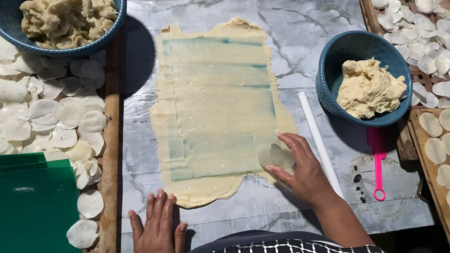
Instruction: Rolling out dough and cutting it into small circles using a circular mold
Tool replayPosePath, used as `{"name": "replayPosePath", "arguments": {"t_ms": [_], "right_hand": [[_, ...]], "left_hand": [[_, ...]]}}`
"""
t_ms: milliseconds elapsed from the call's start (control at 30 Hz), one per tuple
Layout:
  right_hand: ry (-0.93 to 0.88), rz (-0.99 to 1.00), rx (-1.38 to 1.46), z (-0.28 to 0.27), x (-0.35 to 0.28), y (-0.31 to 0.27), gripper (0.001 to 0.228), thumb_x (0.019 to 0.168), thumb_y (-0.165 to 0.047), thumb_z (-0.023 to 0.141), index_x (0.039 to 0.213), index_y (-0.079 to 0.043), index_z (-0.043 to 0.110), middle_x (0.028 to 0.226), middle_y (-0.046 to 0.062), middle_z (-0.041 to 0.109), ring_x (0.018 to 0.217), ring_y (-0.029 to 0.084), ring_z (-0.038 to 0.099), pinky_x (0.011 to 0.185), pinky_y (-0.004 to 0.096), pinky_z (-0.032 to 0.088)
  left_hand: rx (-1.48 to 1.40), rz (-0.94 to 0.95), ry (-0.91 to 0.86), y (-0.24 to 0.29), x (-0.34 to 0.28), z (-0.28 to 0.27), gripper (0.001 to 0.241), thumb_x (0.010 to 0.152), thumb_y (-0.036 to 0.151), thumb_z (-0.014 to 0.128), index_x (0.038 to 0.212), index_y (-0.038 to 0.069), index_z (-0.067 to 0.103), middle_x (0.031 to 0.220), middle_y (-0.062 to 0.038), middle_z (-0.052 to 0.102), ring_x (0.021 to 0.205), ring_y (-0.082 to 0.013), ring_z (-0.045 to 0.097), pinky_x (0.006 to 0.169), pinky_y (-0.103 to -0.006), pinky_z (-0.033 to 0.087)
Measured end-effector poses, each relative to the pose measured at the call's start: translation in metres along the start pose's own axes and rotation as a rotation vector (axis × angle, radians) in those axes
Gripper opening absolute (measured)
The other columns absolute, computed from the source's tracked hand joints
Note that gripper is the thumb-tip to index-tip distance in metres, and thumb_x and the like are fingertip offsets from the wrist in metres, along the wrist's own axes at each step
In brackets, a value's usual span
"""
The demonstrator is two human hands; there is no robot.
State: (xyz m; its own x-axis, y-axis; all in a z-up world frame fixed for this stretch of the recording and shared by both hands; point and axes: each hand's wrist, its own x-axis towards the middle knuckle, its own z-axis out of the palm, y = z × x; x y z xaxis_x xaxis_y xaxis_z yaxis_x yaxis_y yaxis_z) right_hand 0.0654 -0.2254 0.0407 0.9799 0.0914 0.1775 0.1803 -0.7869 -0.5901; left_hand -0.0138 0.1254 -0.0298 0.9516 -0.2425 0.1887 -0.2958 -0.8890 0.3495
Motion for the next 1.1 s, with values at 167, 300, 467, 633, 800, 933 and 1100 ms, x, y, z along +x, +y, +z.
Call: {"name": "replayPosePath", "arguments": {"t_ms": [167, 300, 467, 633, 800, 933, 1100], "right_hand": [[-0.016, -0.035, -0.004, 0.003, 0.005, -0.003, 0.071, 0.081, -0.025, 0.082, 0.141, -0.007, 0.049, 0.14, 0.015, 0.055, 0.127, 0.032, 0.059, 0.109, 0.045, 0.05], [-0.04, -0.028, -0.01, 0.003, 0.009, -0.009, 0.071, 0.08, -0.023, 0.083, 0.141, -0.009, 0.05, 0.139, 0.013, 0.057, 0.124, 0.03, 0.062, 0.108, 0.043, 0.051], [-0.158, 0.056, 0.031, -0.01, 0.023, -0.013, 0.078, 0.082, -0.052, 0.065, 0.145, -0.009, 0.047, 0.146, 0.015, 0.049, 0.134, 0.034, 0.051, 0.112, 0.052, 0.043], [0.075, 0.013, 0.15, -0.001, 0.045, -0.024, 0.023, 0.104, -0.017, 0.046, 0.109, -0.001, 0.062, 0.111, 0.013, 0.065, 0.097, 0.027, 0.064, 0.087, 0.04, 0.05], [0.189, 0.129, -0.153, 0.035, 0.044, -0.026, 0.019, 0.097, -0.014, 0.053, 0.081, -0.008, 0.061, 0.083, 0.006, 0.064, 0.081, 0.027, 0.059, 0.094, 0.041, 0.044], [0.247, 0.105, -0.183, 0.039, 0.046, -0.022, 0.017, 0.093, -0.01, 0.055, 0.076, -0.008, 0.056, 0.077, 0.007, 0.06, 0.075, 0.027, 0.056, 0.09, 0.04, 0.043], [0.18, 0.104, -0.23, 0.039, 0.046, -0.02, 0.015, 0.093, -0.013, 0.054, 0.079, -0.008, 0.058, 0.077, 0.007, 0.061, 0.077, 0.027, 0.057, 0.096, 0.041, 0.04]], "left_hand": [[0.03, 0.006, 0.038, 0.001, 0.0, 0.002, 0.071, 0.098, 0.043, 0.05, 0.159, 0.011, 0.033, 0.169, -0.012, 0.031, 0.16, -0.0274, 0.022, 0.128, -0.061, 0.009], [0.043, 0.003, 0.04, 0.001, 0.001, 0.001, 0.07, 0.099, 0.045, 0.047, 0.158, 0.01, 0.034, 0.169, -0.012, 0.032, 0.16, -0.0265, 0.021, 0.129, -0.0599, 0.007], [0.044, -0.021, 0.021, 0.003, 0.002, 0.0, 0.07, 0.099, 0.045, 0.048, 0.158, 0.01, 0.034, 0.169, -0.011, 0.032, 0.16, -0.027, 0.021, 0.128, -0.0598, 0.008], [0.013, -0.068, 0.026, 0.005, 0.005, 0.001, 0.07, 0.098, 0.044, 0.048, 0.157, 0.009, 0.035, 0.167, -0.014, 0.034, 0.159, -0.0299, 0.024, 0.125, -0.0639, 0.01], [0.041, -0.101, 0.041, 0.003, 0.008, 0.005, 0.073, 0.099, 0.044, 0.047, 0.159, 0.006, 0.031, 0.169, -0.016, 0.031, 0.16, -0.0309, 0.02, 0.125, -0.0649, 0.007], [0.06, -0.128, 0.023, 0.005, 0.008, 0.007, 0.074, 0.097, 0.045, 0.049, 0.159, 0.009, 0.032, 0.169, -0.013, 0.03, 0.16, -0.0299, 0.02, 0.125, -0.0645, 0.008], [0.072, -0.133, -0.007, 0.0, 0.002, 0.013, 0.073, 0.099, 0.048, 0.044, 0.159, 0.009, 0.031, 0.169, -0.014, 0.028, 0.16, -0.03, 0.019, 0.123, -0.0655, 0.007]]}}
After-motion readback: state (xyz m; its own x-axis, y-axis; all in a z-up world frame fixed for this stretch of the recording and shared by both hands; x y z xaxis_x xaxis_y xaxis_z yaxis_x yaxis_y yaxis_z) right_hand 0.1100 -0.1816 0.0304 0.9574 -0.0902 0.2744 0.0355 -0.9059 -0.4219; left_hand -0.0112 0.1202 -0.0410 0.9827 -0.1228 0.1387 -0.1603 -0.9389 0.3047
